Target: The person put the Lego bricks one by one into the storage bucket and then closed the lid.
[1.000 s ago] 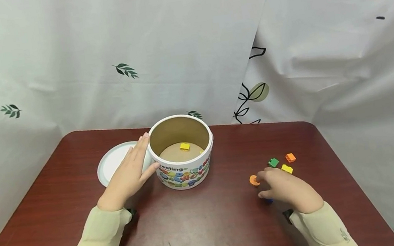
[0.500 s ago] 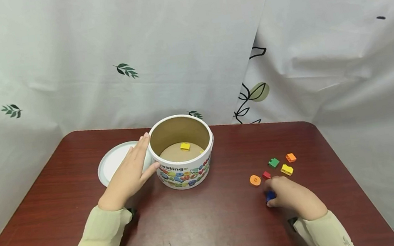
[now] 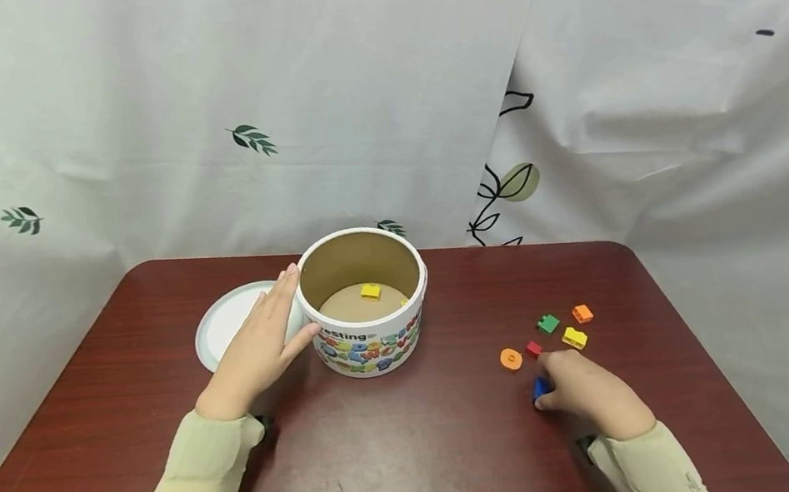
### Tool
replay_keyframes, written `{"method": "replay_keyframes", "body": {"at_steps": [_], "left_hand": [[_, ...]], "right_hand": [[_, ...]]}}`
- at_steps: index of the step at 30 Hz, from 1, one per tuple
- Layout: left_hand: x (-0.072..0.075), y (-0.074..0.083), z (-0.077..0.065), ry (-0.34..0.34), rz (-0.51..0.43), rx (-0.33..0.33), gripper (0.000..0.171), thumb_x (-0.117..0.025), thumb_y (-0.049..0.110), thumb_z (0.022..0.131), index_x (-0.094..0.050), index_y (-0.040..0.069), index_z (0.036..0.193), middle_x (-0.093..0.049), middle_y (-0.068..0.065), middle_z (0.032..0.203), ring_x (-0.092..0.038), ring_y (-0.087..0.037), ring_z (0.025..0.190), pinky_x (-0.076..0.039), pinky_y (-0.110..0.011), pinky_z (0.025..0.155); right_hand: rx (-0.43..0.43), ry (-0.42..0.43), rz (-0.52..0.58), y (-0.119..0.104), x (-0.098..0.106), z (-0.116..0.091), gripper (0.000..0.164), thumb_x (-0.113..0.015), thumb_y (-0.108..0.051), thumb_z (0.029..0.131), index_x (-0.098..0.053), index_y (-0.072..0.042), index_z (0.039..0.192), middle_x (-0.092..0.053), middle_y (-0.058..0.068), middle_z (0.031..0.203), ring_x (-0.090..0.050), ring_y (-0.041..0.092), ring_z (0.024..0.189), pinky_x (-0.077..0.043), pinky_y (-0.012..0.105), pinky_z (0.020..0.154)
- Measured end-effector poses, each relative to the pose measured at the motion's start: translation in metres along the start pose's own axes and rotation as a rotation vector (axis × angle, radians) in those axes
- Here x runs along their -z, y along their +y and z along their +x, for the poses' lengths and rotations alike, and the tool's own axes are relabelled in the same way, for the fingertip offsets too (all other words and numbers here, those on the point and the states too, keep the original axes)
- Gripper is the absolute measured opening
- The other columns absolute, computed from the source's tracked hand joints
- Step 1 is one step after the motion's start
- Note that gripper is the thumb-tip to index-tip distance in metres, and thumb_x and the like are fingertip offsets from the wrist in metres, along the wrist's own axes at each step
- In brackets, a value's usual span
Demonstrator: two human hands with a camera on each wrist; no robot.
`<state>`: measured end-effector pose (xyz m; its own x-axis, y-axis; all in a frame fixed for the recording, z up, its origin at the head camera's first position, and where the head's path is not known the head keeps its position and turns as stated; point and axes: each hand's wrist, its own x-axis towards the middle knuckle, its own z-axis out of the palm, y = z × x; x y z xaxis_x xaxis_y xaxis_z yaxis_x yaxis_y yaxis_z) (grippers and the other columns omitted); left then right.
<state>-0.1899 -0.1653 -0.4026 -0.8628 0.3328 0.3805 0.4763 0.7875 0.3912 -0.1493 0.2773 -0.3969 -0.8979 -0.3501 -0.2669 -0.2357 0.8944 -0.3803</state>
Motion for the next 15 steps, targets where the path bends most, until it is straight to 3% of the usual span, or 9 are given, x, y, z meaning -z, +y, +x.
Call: {"method": "replay_keyframes", "body": {"at_steps": [15], "left_hand": [[-0.002, -0.001, 0.0, 0.013, 0.009, -0.006, 0.087, -0.065, 0.041, 0.099, -0.017, 0.005, 0.162, -0.022, -0.012, 0.167, -0.022, -0.027, 0.154, -0.021, -0.058, 0.121]], "right_hand": [[0.11, 0.066, 0.013, -0.012, 0.007, 0.005, 0.027, -0.082, -0.022, 0.086, -0.066, -0.004, 0.097, -0.054, -0.005, 0.073, -0.049, 0.008, 0.065, -0.044, 0.024, 0.057]]}}
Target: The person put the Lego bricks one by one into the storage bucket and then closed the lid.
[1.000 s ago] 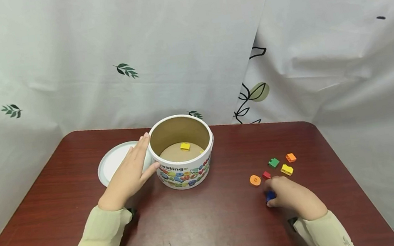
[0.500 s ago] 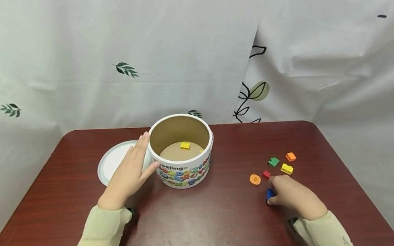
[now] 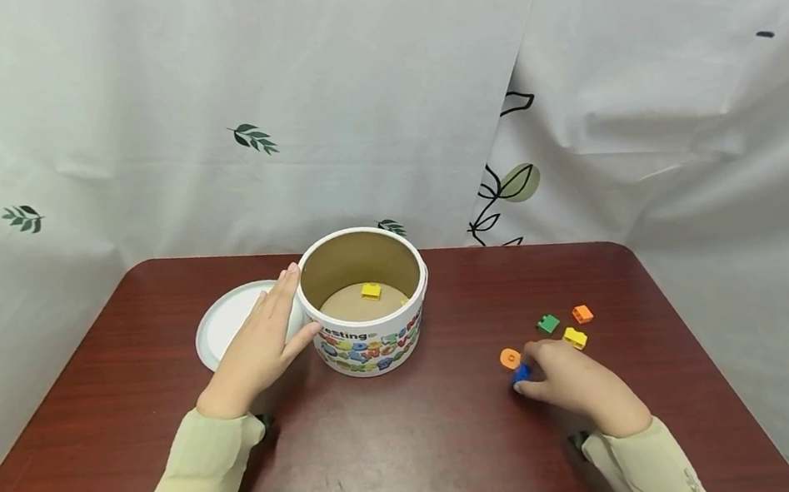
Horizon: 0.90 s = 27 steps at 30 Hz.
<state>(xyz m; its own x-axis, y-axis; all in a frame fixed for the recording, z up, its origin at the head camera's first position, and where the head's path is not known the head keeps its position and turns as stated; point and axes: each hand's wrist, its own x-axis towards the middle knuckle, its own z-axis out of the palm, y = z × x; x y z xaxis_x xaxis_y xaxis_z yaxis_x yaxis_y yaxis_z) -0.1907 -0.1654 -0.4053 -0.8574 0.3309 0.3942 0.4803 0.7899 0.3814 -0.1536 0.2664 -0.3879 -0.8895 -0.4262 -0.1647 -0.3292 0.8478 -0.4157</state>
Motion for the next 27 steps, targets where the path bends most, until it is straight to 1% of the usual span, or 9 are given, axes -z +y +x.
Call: {"method": "replay_keyframes", "body": {"at_steps": [2, 4, 9, 11, 14, 19, 23, 27], "left_hand": [[0.001, 0.0, 0.0, -0.004, -0.002, 0.003, 0.087, -0.065, 0.041, 0.099, -0.017, 0.005, 0.162, -0.022, -0.012, 0.167, -0.022, -0.027, 0.154, -0.02, -0.057, 0.121], [0.001, 0.001, 0.0, -0.01, -0.004, 0.007, 0.087, -0.065, 0.041, 0.099, -0.017, 0.005, 0.162, -0.022, -0.012, 0.167, -0.021, -0.026, 0.154, -0.019, -0.056, 0.122], [0.002, 0.0, 0.001, -0.015, 0.011, 0.002, 0.086, -0.065, 0.042, 0.099, -0.02, 0.003, 0.162, -0.023, -0.012, 0.167, -0.022, -0.027, 0.154, -0.02, -0.057, 0.121], [0.003, 0.0, 0.001, -0.015, 0.018, 0.0, 0.086, -0.065, 0.042, 0.099, -0.021, 0.003, 0.161, -0.023, -0.012, 0.167, -0.022, -0.027, 0.154, -0.02, -0.057, 0.121], [0.004, 0.0, 0.001, -0.014, 0.025, -0.006, 0.086, -0.066, 0.041, 0.099, -0.022, 0.003, 0.161, -0.023, -0.013, 0.167, -0.022, -0.027, 0.154, -0.02, -0.057, 0.121], [0.006, -0.001, 0.001, -0.008, 0.048, -0.014, 0.087, -0.066, 0.043, 0.098, -0.021, 0.004, 0.162, -0.022, -0.012, 0.167, -0.021, -0.027, 0.154, -0.02, -0.057, 0.121], [0.007, 0.0, 0.001, -0.01, 0.046, -0.008, 0.088, -0.067, 0.043, 0.098, -0.021, 0.004, 0.162, -0.023, -0.012, 0.167, -0.021, -0.028, 0.154, -0.019, -0.057, 0.122], [0.006, 0.001, 0.001, -0.014, 0.043, -0.008, 0.088, -0.067, 0.042, 0.098, -0.02, 0.004, 0.162, -0.022, -0.012, 0.167, -0.022, -0.029, 0.154, -0.021, -0.058, 0.121]], "right_hand": [[0.015, 0.021, 0.011, -0.005, 0.002, 0.001, 0.027, -0.081, -0.023, 0.087, -0.067, -0.003, 0.099, -0.057, -0.006, 0.076, -0.052, 0.007, 0.067, -0.048, 0.024, 0.06], [0.038, 0.07, 0.002, -0.009, 0.004, 0.002, 0.026, -0.081, -0.023, 0.086, -0.068, -0.004, 0.099, -0.061, -0.006, 0.08, -0.056, 0.008, 0.071, -0.052, 0.026, 0.063], [0.106, 0.261, -0.049, -0.018, 0.004, 0.006, 0.023, -0.083, -0.019, 0.085, -0.069, -0.007, 0.099, -0.064, -0.002, 0.091, -0.061, 0.018, 0.082, -0.057, 0.035, 0.073], [0.119, 0.314, -0.043, -0.021, 0.004, 0.008, 0.024, -0.084, -0.016, 0.085, -0.069, -0.007, 0.101, -0.064, 0.0, 0.093, -0.061, 0.02, 0.084, -0.058, 0.039, 0.075], [0.136, 0.369, -0.02, -0.024, 0.004, 0.01, 0.026, -0.084, -0.013, 0.084, -0.069, -0.005, 0.104, -0.064, 0.001, 0.096, -0.062, 0.02, 0.085, -0.058, 0.041, 0.076], [0.174, 0.454, -0.016, -0.031, 0.005, 0.018, 0.032, -0.083, -0.015, 0.085, -0.07, -0.003, 0.112, -0.067, 0.003, 0.102, -0.06, 0.017, 0.088, -0.056, 0.037, 0.075], [0.205, 0.523, 0.002, -0.039, 0.006, 0.027, 0.035, -0.082, -0.016, 0.086, -0.07, -0.002, 0.116, -0.069, 0.005, 0.105, -0.063, 0.018, 0.09, -0.056, 0.04, 0.077], [0.221, 0.588, 0.025, -0.046, 0.007, 0.036, 0.035, -0.082, -0.015, 0.086, -0.07, -0.002, 0.117, -0.069, 0.006, 0.104, -0.065, 0.02, 0.092, -0.057, 0.044, 0.081]]}}
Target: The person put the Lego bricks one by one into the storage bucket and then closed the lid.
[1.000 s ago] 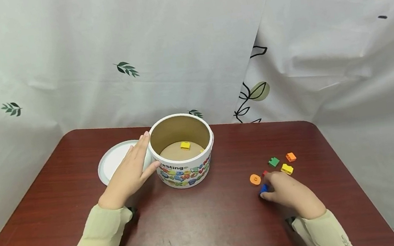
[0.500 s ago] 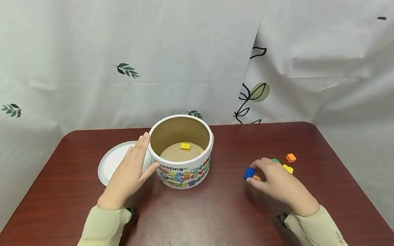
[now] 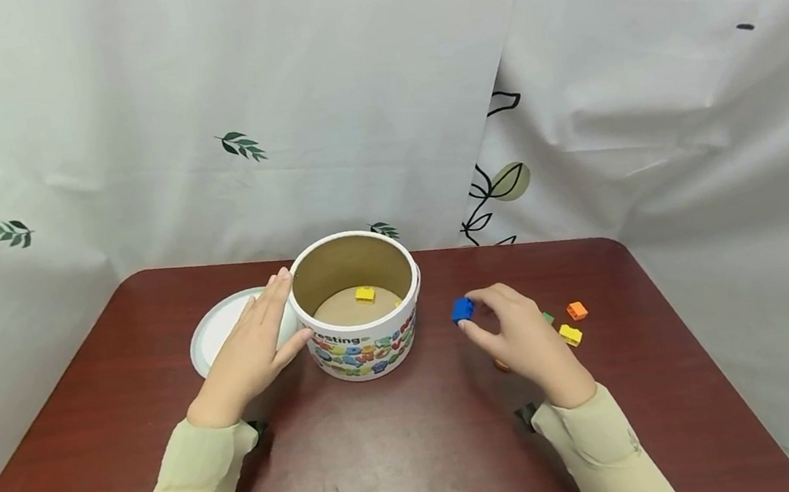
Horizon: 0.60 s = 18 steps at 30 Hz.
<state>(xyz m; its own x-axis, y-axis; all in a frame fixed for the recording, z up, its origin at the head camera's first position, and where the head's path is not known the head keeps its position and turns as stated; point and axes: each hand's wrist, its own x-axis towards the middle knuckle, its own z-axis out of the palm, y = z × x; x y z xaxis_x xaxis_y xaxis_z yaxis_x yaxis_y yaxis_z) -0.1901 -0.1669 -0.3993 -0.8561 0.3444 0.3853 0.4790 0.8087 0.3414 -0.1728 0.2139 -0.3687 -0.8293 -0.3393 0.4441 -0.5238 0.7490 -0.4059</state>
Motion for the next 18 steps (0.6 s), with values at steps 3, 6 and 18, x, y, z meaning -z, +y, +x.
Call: {"method": "replay_keyframes", "body": {"at_steps": [3, 6, 18], "left_hand": [[0.0, 0.0, 0.0, 0.007, -0.002, -0.005, 0.088, -0.068, 0.041, 0.097, -0.021, 0.004, 0.162, -0.022, -0.012, 0.167, -0.022, -0.029, 0.153, -0.022, -0.059, 0.12], [-0.001, 0.0, 0.0, 0.01, -0.003, -0.01, 0.088, -0.068, 0.041, 0.097, -0.02, 0.004, 0.162, -0.022, -0.012, 0.167, -0.022, -0.028, 0.154, -0.021, -0.058, 0.121], [-0.004, -0.002, -0.001, 0.007, -0.01, -0.002, 0.088, -0.067, 0.041, 0.098, -0.018, 0.004, 0.162, -0.023, -0.013, 0.167, -0.023, -0.029, 0.153, -0.021, -0.058, 0.121]], "right_hand": [[-0.001, 0.031, 0.021, -0.004, -0.005, 0.007, 0.038, -0.082, -0.012, 0.086, -0.07, -0.001, 0.119, -0.069, 0.008, 0.105, -0.064, 0.022, 0.093, -0.058, 0.046, 0.081], [-0.005, 0.068, 0.05, -0.008, -0.008, 0.013, 0.041, -0.083, -0.008, 0.083, -0.069, 0.001, 0.121, -0.069, 0.009, 0.105, -0.065, 0.024, 0.093, -0.059, 0.047, 0.082], [0.004, 0.17, 0.212, -0.034, -0.016, 0.038, 0.047, -0.085, 0.0, 0.08, -0.068, 0.003, 0.124, -0.066, 0.015, 0.113, -0.069, 0.028, 0.095, -0.06, 0.043, 0.084]]}}
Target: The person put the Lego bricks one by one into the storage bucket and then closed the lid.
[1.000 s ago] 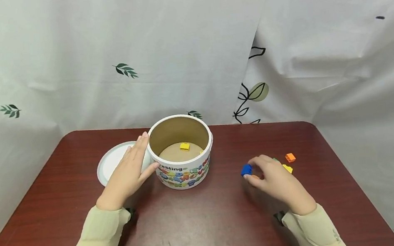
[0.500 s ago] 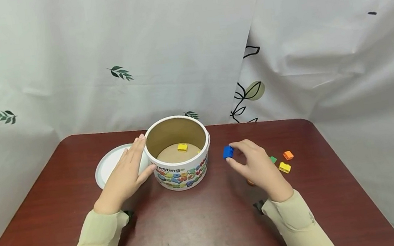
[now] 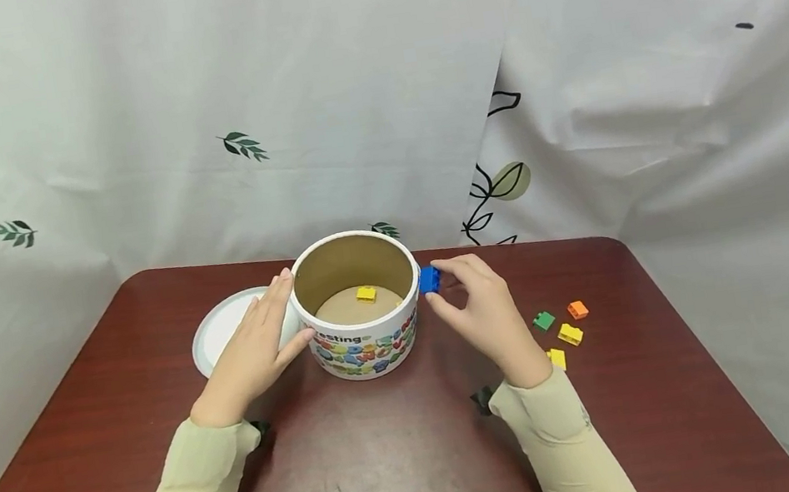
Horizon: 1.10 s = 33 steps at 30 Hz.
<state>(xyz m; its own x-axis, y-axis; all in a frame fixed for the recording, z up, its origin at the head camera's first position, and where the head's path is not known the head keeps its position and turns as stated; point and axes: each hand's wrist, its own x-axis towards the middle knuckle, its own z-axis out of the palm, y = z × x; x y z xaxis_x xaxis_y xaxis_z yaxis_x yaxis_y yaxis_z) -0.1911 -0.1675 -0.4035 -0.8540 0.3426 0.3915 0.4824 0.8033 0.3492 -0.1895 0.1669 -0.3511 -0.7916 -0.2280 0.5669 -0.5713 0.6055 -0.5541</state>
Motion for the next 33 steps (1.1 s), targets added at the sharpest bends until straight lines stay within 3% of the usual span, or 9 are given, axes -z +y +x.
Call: {"method": "replay_keyframes", "body": {"at_steps": [9, 16, 25, 33], "left_hand": [[0.0, -0.001, -0.001, 0.011, -0.012, 0.005, 0.089, -0.067, 0.041, 0.098, -0.018, 0.004, 0.162, -0.023, -0.013, 0.167, -0.023, -0.029, 0.153, -0.022, -0.059, 0.12], [-0.002, 0.0, 0.0, 0.006, -0.024, 0.003, 0.089, -0.067, 0.042, 0.098, -0.017, 0.005, 0.163, -0.022, -0.012, 0.167, -0.022, -0.028, 0.154, -0.019, -0.056, 0.122], [-0.002, 0.0, 0.0, 0.001, -0.033, 0.009, 0.09, -0.066, 0.042, 0.098, -0.016, 0.005, 0.163, -0.021, -0.012, 0.167, -0.021, -0.028, 0.154, -0.018, -0.056, 0.122], [-0.003, 0.0, 0.0, -0.002, -0.034, 0.008, 0.09, -0.067, 0.043, 0.098, -0.016, 0.006, 0.163, -0.021, -0.012, 0.167, -0.021, -0.027, 0.154, -0.018, -0.055, 0.122]], "right_hand": [[-0.032, -0.032, 0.058, -0.008, -0.018, 0.012, 0.045, -0.083, -0.004, 0.084, -0.068, 0.002, 0.126, -0.066, 0.013, 0.116, -0.068, 0.023, 0.099, -0.059, 0.041, 0.088], [-0.009, -0.03, 0.029, -0.009, -0.03, 0.023, 0.042, -0.082, -0.006, 0.085, -0.069, 0.004, 0.124, -0.067, 0.015, 0.115, -0.068, 0.026, 0.099, -0.059, 0.042, 0.088], [0.006, -0.024, -0.057, -0.005, -0.042, 0.034, 0.036, -0.082, -0.009, 0.085, -0.073, 0.002, 0.119, -0.068, 0.017, 0.102, -0.062, 0.026, 0.084, -0.054, 0.038, 0.073], [0.046, 0.008, -0.057, 0.0, -0.047, 0.036, 0.025, -0.077, -0.005, 0.087, -0.074, 0.003, 0.11, -0.065, 0.018, 0.096, -0.06, 0.026, 0.075, -0.053, 0.038, 0.07]]}}
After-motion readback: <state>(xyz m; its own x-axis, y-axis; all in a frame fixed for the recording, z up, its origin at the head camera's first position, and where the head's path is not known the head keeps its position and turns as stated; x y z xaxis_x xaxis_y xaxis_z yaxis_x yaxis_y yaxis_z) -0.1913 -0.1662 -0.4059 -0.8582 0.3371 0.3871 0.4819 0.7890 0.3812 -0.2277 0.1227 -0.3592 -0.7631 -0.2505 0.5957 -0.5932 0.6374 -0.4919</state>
